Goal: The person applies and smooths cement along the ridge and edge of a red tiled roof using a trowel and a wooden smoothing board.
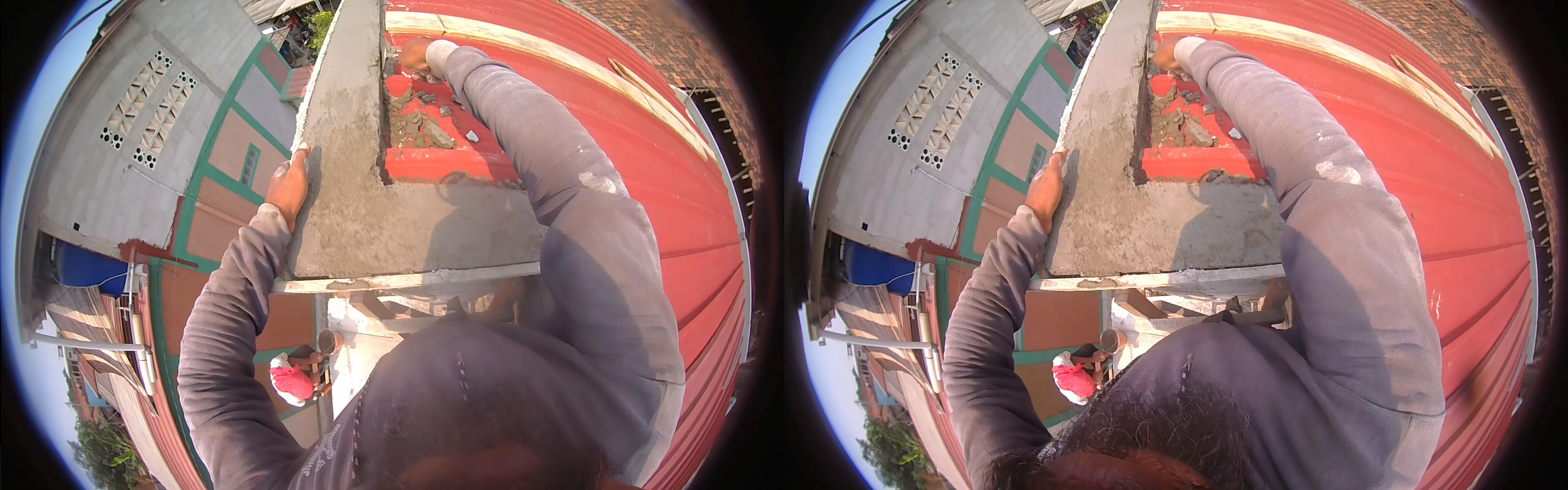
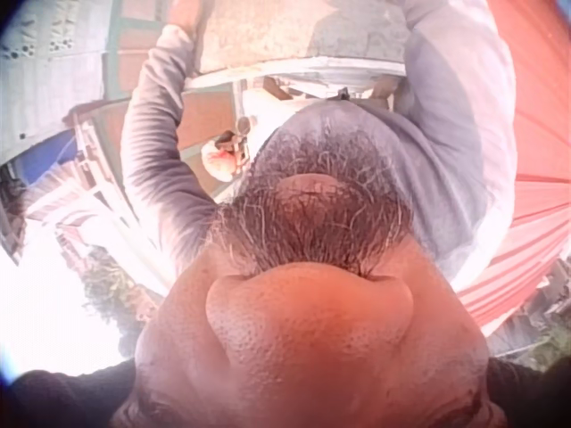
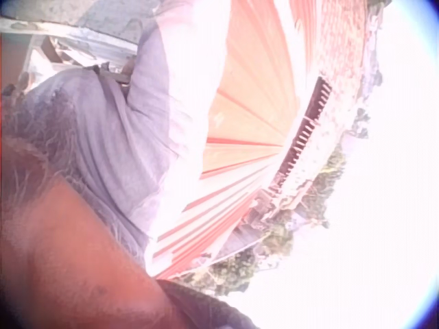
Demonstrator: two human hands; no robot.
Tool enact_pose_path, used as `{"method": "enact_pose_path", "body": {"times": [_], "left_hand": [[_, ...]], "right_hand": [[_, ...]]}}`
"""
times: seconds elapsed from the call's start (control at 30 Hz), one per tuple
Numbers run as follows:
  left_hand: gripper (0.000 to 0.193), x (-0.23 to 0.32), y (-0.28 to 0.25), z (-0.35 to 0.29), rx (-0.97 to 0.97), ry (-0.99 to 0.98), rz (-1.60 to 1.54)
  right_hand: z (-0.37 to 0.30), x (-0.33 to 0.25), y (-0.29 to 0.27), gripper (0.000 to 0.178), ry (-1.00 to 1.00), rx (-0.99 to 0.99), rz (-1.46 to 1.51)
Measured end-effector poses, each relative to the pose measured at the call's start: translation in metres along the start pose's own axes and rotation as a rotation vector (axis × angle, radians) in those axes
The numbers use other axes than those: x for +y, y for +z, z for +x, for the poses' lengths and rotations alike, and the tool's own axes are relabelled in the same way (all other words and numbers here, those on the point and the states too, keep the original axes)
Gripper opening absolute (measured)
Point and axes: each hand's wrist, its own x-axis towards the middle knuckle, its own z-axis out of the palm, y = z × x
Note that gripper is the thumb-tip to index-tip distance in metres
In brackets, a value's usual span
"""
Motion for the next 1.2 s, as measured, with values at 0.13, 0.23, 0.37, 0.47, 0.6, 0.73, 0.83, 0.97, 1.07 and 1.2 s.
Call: {"method": "enact_pose_path", "body": {"times": [0.13,0.23,0.37,0.47,0.6,0.73,0.83,0.97,1.07,1.2], "left_hand": [[0.096,-0.017,-0.014,-0.001,0.045,-0.024,0.036],[0.096,-0.043,-0.026,-0.005,0.047,-0.132,-0.047],[0.095,-0.003,0.001,0.015,-0.013,-0.03,-0.008],[0.094,-0.018,-0.015,0.003,0.02,-0.057,-0.045],[0.092,-0.011,-0.017,-0.013,0.036,-0.05,-0.062],[0.09,-0.005,-0.013,-0.009,-0.006,-0.021,-0.054],[0.089,0.007,-0.003,-0.009,0.003,0.018,-0.027],[0.087,-0.01,-0.015,-0.016,0.049,-0.049,-0.045],[0.085,-0.006,-0.012,-0.018,0.055,0.019,-0.021],[0.083,-0.011,-0.014,-0.013,0.051,-0.012,-0.063]], "right_hand": [[0.01,-0.034,0.001,0.013,-0.163,0.039,-0.307],[0.014,-0.078,-0.01,0.018,-0.184,-0.046,-0.325],[0.019,-0.023,0.0,0.016,-0.081,-0.073,-0.309],[0.016,-0.054,-0.001,0.016,-0.159,-0.081,-0.356],[0.008,-0.033,0.002,0.019,-0.223,-0.009,-0.442],[0.007,0.036,-0.008,0.028,-0.162,0.041,-0.084],[0.007,0.067,0.004,0.027,0.126,0.115,0.54],[0.006,0.01,-0.012,0.026,0.279,0.062,0.796],[0.012,0.013,-0.02,0.032,0.253,0.088,0.799],[0.043,0.014,-0.048,0.018,0.177,0.029,0.496]]}}
